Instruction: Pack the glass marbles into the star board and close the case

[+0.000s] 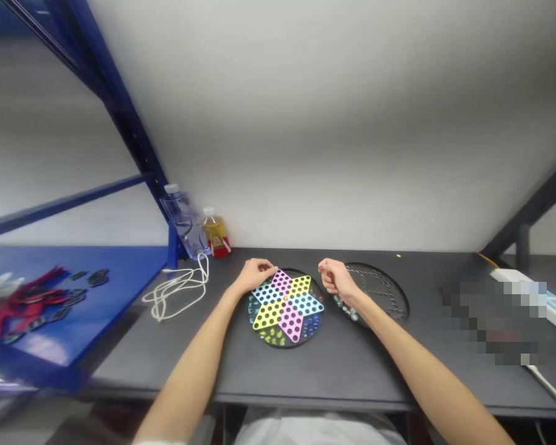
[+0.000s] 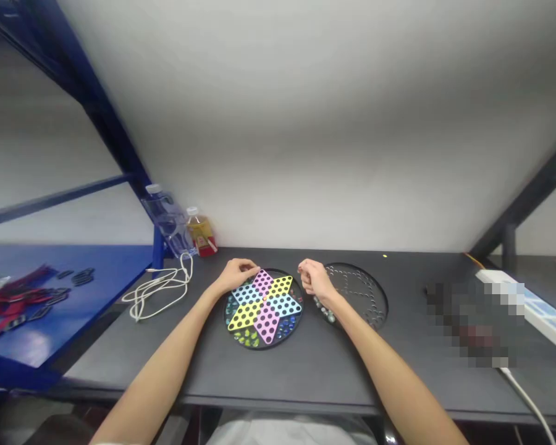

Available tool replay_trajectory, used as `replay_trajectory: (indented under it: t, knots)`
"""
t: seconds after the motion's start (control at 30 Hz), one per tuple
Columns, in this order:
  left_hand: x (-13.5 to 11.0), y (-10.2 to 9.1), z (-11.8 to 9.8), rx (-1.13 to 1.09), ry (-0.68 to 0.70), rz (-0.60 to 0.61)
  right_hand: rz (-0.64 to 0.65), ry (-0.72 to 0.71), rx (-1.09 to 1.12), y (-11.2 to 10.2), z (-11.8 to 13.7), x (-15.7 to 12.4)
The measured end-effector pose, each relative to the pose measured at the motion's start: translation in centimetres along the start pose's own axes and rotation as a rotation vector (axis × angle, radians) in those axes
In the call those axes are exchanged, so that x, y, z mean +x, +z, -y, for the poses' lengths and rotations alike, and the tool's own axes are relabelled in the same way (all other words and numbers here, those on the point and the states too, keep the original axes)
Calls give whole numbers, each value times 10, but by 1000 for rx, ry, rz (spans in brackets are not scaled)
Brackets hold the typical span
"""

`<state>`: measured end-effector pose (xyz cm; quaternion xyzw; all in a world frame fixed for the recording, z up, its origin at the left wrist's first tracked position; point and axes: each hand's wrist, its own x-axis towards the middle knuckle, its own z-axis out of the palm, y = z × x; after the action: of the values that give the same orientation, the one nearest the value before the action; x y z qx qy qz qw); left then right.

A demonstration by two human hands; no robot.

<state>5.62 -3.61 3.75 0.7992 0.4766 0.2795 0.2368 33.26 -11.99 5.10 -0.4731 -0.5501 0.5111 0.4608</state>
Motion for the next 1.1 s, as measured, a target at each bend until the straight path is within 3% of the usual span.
replay_trajectory:
  t: [0.07, 0.13, 0.2, 0.27, 0.4, 0.57, 0.7, 0.8, 0.87, 0.97, 1.1]
  knots:
    - [0, 1, 1, 7, -2, -9, 38, 92, 270, -2, -1, 2]
    - [1, 1, 2, 7, -5, -12, 9, 102, 307, -2, -2, 2]
    - [2, 2, 3, -1, -4, -15, -75, 38, 116, -2, -4, 1]
    - [2, 3, 4, -8, -1, -13, -137, -78, -225, -1, -4, -1]
    - [1, 3, 5, -17, -1, -9, -47, -239, -782, 0, 0, -7]
    - [0, 2, 3, -21, 8, -9, 83, -228, -945, 2, 1, -9]
    - [0, 2, 3, -18, -4, -23, 13, -197, -723, -2, -3, -5]
    - [0, 3, 3, -28, -7, -9, -47, -66, -314, -9, -6, -1]
    - [0, 3, 3, -24, -8, -2, -19, 9, 17, -15, -6, 0]
    - [1, 3, 3, -10, -10, -15, 15, 11, 399, -24, -3, 1]
    - [1, 3, 4, -11, 5, -13, -6, -6, 589, -32, 1, 1]
